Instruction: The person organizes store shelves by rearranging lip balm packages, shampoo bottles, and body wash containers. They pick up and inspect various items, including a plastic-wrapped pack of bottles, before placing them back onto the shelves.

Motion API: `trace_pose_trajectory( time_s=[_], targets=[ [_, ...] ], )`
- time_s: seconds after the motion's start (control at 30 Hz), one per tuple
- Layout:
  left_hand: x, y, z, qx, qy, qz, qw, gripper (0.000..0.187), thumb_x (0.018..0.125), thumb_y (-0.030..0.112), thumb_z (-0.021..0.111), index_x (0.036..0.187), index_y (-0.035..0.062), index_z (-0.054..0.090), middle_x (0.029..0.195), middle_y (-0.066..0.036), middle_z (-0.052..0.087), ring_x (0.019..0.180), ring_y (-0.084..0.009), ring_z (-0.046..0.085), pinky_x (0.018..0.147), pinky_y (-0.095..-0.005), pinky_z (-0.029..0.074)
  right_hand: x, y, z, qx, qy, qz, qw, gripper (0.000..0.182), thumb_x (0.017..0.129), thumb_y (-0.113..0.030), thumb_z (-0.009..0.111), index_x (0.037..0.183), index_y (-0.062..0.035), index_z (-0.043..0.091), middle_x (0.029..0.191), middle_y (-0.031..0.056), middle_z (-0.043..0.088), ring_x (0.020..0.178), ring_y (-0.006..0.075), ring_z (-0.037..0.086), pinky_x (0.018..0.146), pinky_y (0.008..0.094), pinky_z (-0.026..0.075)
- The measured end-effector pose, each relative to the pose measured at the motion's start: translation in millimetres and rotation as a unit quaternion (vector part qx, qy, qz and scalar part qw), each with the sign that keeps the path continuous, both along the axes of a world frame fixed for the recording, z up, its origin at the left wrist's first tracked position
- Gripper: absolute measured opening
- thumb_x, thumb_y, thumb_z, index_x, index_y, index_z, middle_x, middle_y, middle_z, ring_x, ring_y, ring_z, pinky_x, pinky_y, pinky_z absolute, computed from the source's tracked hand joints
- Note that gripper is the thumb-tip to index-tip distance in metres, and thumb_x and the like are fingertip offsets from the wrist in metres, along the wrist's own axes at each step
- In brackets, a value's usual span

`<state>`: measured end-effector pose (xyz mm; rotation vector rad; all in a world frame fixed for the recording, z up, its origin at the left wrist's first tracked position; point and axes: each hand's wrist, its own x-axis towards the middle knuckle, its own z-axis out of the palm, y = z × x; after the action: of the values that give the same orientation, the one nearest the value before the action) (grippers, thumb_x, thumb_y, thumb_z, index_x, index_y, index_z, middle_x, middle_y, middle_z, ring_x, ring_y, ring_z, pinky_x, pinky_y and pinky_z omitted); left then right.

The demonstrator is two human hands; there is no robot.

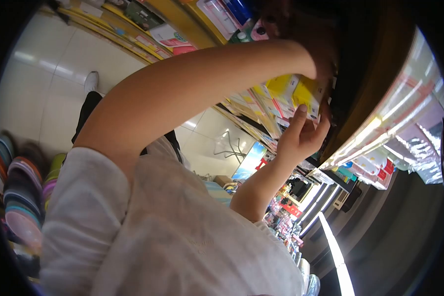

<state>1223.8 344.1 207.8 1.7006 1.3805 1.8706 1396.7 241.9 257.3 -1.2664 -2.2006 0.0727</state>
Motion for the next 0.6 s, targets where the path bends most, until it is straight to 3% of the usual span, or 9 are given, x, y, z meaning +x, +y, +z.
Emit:
trace_pose_trajectory(
  time_s=[0.03, 0.13, 0.3, 0.5, 0.53, 0.6],
  targets=[
    [3, 7, 0, 0.027, 0.028, 0.006, 0.999, 0.037, 0.099, 0.038, 0.06, 0.124, 0.0129, 0.071, 0.117, -0.011, 0.072, 0.109, -0.0266, 0.068, 0.096, -0.0393, 0.053, -1, -1, -1, -0.008, 0.013, -0.004, 1.0, 0.044, 0.096, -0.01, 0.069, 0.136, 0.0019, 0.056, 0.114, 0.0164, 0.068, 0.063, 0.0092, 0.062, 0.059, 0.0225, 0.046],
    [25, 27, -3, 0.056, 0.049, -0.031, 0.997, 0.043, 0.099, 0.044, 0.056, 0.126, 0.0129, 0.07, 0.117, -0.014, 0.072, 0.107, -0.0304, 0.07, 0.095, -0.0425, 0.054, 0, -2, 1, -0.013, 0.001, -0.003, 1.0, 0.045, 0.097, -0.01, 0.067, 0.139, 0.0016, 0.053, 0.113, 0.0182, 0.07, 0.069, 0.01, 0.067, 0.062, 0.0207, 0.048],
    [9, 12, 3, -0.031, 0.0, -0.126, 0.992, 0.044, 0.106, 0.04, 0.044, 0.132, 0.0125, 0.066, 0.122, -0.016, 0.071, 0.109, -0.0324, 0.07, 0.097, -0.0431, 0.055, -3, 1, -1, -0.005, -0.007, 0.028, 1.0, 0.048, 0.099, -0.012, 0.065, 0.142, 0.002, 0.049, 0.114, 0.0218, 0.07, 0.074, 0.0119, 0.07, 0.065, 0.0202, 0.049],
    [9, 16, 0, -0.045, 0.01, -0.123, 0.991, 0.039, 0.104, 0.034, 0.047, 0.131, 0.0118, 0.064, 0.121, -0.015, 0.069, 0.106, -0.0293, 0.068, 0.094, -0.0406, 0.054, 0, 0, -3, -0.014, 0.012, 0.001, 1.0, 0.047, 0.097, -0.01, 0.067, 0.139, 0.0031, 0.053, 0.121, 0.019, 0.067, 0.068, 0.0098, 0.064, 0.061, 0.0212, 0.047],
    [9, 18, 0, -0.045, 0.015, -0.118, 0.992, 0.038, 0.104, 0.033, 0.047, 0.131, 0.0117, 0.063, 0.121, -0.014, 0.069, 0.106, -0.0288, 0.068, 0.094, -0.0402, 0.054, 3, 2, 0, 0.001, -0.025, 0.006, 1.0, 0.047, 0.098, -0.011, 0.07, 0.141, 0.0001, 0.052, 0.105, 0.0151, 0.072, 0.067, 0.0072, 0.062, 0.057, 0.0185, 0.045],
    [8, 22, -4, -0.051, 0.023, -0.108, 0.993, 0.036, 0.104, 0.031, 0.048, 0.131, 0.0115, 0.063, 0.12, -0.014, 0.068, 0.105, -0.0278, 0.068, 0.093, -0.0394, 0.054, 5, 3, -1, 0.002, -0.027, 0.016, 1.0, 0.047, 0.098, -0.01, 0.069, 0.141, 0.0003, 0.053, 0.105, 0.0137, 0.072, 0.064, 0.0062, 0.06, 0.055, 0.0182, 0.043]
  ],
)
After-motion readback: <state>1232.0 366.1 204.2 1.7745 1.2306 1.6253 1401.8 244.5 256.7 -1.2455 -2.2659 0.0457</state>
